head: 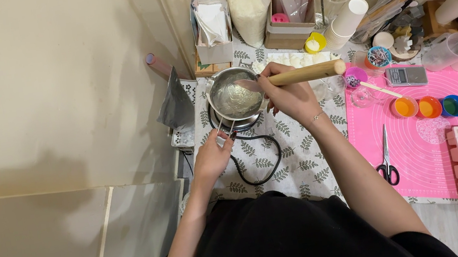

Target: Stirring liquid ingredients in a pot using a spatula at a workbench.

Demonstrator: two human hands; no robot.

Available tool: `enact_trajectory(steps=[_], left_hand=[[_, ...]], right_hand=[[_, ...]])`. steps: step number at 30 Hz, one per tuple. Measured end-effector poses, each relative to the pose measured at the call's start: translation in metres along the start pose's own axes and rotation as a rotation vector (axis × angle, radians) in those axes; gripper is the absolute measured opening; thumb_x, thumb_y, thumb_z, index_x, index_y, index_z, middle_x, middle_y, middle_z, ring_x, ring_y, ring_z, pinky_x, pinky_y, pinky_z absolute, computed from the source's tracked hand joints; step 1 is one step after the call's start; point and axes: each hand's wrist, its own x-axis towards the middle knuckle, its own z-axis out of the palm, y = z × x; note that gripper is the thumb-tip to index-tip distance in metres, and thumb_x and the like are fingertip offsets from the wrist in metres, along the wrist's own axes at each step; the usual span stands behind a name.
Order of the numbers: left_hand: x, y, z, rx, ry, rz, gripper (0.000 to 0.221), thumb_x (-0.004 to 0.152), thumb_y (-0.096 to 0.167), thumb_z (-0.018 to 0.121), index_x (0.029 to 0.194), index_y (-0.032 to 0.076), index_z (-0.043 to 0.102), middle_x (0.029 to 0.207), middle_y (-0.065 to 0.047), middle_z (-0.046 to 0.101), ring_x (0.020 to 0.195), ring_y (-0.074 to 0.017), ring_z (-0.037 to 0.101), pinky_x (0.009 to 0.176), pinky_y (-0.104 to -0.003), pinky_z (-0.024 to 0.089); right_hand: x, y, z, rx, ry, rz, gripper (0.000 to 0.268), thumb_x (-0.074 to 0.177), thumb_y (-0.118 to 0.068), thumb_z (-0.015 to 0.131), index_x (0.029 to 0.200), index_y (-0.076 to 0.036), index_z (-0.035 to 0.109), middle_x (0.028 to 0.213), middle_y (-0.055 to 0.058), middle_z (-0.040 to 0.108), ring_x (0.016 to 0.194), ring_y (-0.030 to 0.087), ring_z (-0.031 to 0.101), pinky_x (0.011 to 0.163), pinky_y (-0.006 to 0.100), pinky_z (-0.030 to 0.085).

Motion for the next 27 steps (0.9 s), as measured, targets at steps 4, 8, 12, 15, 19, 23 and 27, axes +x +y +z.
enact_trajectory(steps=[4, 8, 12, 15, 19, 23, 27], left_hand=[[0.001, -0.001, 0.001, -0.014, 0.013, 0.024, 0.030, 0.090, 0.036, 0.066, 0.112, 0.016, 0.062, 0.074, -0.011, 0.072, 0.075, -0.0300, 0.073, 0.074, -0.043, 0.053], [0.001, -0.001, 0.003, 0.024, 0.001, 0.005, 0.030, 0.091, 0.037, 0.065, 0.112, 0.016, 0.062, 0.076, -0.012, 0.073, 0.078, -0.0311, 0.074, 0.075, -0.043, 0.054], [0.000, -0.001, 0.003, 0.015, -0.005, -0.022, 0.030, 0.092, 0.040, 0.063, 0.112, 0.018, 0.061, 0.077, -0.009, 0.074, 0.078, -0.0305, 0.074, 0.075, -0.043, 0.054], [-0.003, 0.003, 0.001, 0.074, 0.008, -0.003, 0.031, 0.091, 0.041, 0.064, 0.112, 0.018, 0.063, 0.078, -0.010, 0.075, 0.080, -0.0299, 0.073, 0.076, -0.043, 0.054], [0.001, -0.001, 0.004, 0.029, -0.079, -0.074, 0.032, 0.092, 0.041, 0.060, 0.114, 0.018, 0.062, 0.075, -0.011, 0.077, 0.071, -0.0275, 0.077, 0.073, -0.039, 0.057], [0.008, -0.006, 0.008, -0.034, 0.086, 0.095, 0.041, 0.086, 0.040, 0.070, 0.115, 0.013, 0.059, 0.077, -0.004, 0.076, 0.067, -0.0217, 0.073, 0.068, -0.036, 0.056], [0.014, -0.012, 0.014, -0.070, 0.004, 0.031, 0.030, 0.091, 0.035, 0.067, 0.111, 0.013, 0.063, 0.072, -0.005, 0.072, 0.064, -0.0215, 0.072, 0.065, -0.036, 0.054]], right_hand=[[0.000, 0.000, -0.002, 0.038, -0.006, 0.010, 0.022, 0.098, -0.023, 0.061, 0.089, -0.003, 0.062, 0.063, 0.003, 0.062, 0.048, 0.010, 0.060, 0.043, 0.027, 0.050], [0.001, 0.003, -0.005, 0.111, 0.038, 0.063, 0.019, 0.098, -0.023, 0.060, 0.092, -0.005, 0.063, 0.063, 0.004, 0.064, 0.048, 0.010, 0.061, 0.041, 0.026, 0.049], [0.004, 0.020, -0.018, 0.349, 0.116, -0.035, 0.016, 0.099, -0.018, 0.059, 0.094, -0.003, 0.062, 0.067, 0.006, 0.064, 0.048, 0.011, 0.061, 0.039, 0.026, 0.046], [0.004, 0.020, -0.024, 0.440, 0.191, -0.001, 0.017, 0.101, -0.018, 0.058, 0.094, -0.004, 0.064, 0.068, 0.008, 0.064, 0.048, 0.012, 0.060, 0.039, 0.026, 0.045], [0.002, 0.030, -0.021, 0.426, 0.242, -0.080, 0.016, 0.100, -0.015, 0.059, 0.091, -0.002, 0.059, 0.075, 0.009, 0.067, 0.049, 0.012, 0.061, 0.038, 0.026, 0.046], [0.000, 0.028, -0.015, 0.403, 0.281, -0.109, 0.017, 0.101, -0.016, 0.060, 0.092, -0.002, 0.059, 0.078, 0.009, 0.068, 0.052, 0.012, 0.062, 0.040, 0.025, 0.045], [0.006, 0.034, -0.006, 0.310, 0.223, 0.010, 0.016, 0.100, -0.017, 0.059, 0.093, -0.003, 0.061, 0.072, 0.009, 0.065, 0.050, 0.012, 0.061, 0.039, 0.027, 0.044]])
